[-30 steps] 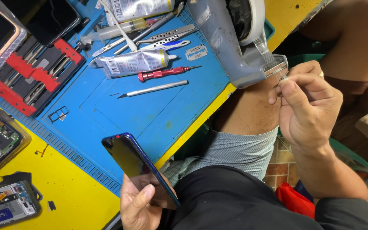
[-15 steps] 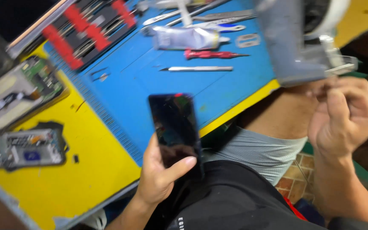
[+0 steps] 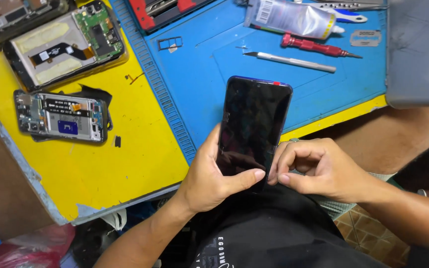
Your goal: The person applies adhesive to the edges of a smartphone, then uses a roll of tape to secure the screen to the frame. They press along the edges to ensure adhesion and continue taping the perimeter.
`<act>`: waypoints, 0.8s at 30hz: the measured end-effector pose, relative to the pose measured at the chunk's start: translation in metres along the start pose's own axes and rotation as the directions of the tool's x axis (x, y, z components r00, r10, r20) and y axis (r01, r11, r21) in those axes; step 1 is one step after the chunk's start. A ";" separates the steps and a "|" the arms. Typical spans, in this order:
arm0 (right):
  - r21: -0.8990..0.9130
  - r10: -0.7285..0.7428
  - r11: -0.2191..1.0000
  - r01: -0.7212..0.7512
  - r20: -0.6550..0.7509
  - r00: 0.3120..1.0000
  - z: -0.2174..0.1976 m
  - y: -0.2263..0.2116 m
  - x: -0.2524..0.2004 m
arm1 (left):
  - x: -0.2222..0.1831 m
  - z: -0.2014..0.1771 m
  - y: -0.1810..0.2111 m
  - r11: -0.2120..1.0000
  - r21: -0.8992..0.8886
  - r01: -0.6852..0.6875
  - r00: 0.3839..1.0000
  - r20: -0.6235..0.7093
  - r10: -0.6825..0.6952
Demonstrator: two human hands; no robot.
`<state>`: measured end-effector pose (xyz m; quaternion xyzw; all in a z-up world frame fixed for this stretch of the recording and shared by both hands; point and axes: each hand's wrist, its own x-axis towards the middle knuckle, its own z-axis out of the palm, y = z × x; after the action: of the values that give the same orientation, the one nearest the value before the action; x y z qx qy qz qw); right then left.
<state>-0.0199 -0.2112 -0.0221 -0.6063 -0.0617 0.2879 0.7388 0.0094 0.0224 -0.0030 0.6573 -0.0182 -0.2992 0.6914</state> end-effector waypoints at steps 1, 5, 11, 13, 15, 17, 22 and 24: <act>-0.001 0.021 1.000 -0.021 0.005 1.000 0.001 0.001 0.001 | 0.000 -0.001 0.000 1.000 0.012 -0.006 1.000 -0.002 0.006; 0.000 0.057 0.998 -0.057 0.005 0.998 0.003 0.004 0.004 | 0.000 -0.004 0.003 1.000 0.028 -0.007 1.000 0.002 0.007; -0.038 0.072 0.997 -0.072 -0.009 0.997 0.004 0.004 0.005 | -0.001 -0.005 0.001 1.000 -0.010 0.015 1.000 0.009 -0.015; -0.035 0.080 0.996 -0.081 -0.017 0.997 0.004 0.004 0.005 | -0.001 -0.005 0.002 0.999 -0.030 0.023 1.000 0.007 -0.023; -0.032 0.088 0.996 -0.089 -0.025 0.996 0.004 0.005 0.005 | 0.000 -0.004 0.003 0.998 -0.049 0.031 1.000 0.006 -0.031; -0.007 0.102 0.995 -0.102 -0.019 0.995 0.003 0.007 0.006 | 0.000 -0.004 0.004 1.000 -0.003 0.025 1.000 -0.012 -0.025; 0.024 0.137 0.990 -0.136 -0.012 0.991 0.000 0.010 0.007 | 0.001 -0.002 0.003 1.000 0.002 0.022 0.999 -0.039 -0.022; 0.033 0.149 0.988 -0.149 -0.009 0.989 -0.002 0.010 0.008 | 0.001 -0.002 0.001 1.000 -0.009 0.020 0.998 -0.052 -0.020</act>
<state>-0.0157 -0.2074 -0.0342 -0.5986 -0.0075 0.3399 0.7253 0.0116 0.0234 -0.0025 0.6622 0.0076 -0.2891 0.6913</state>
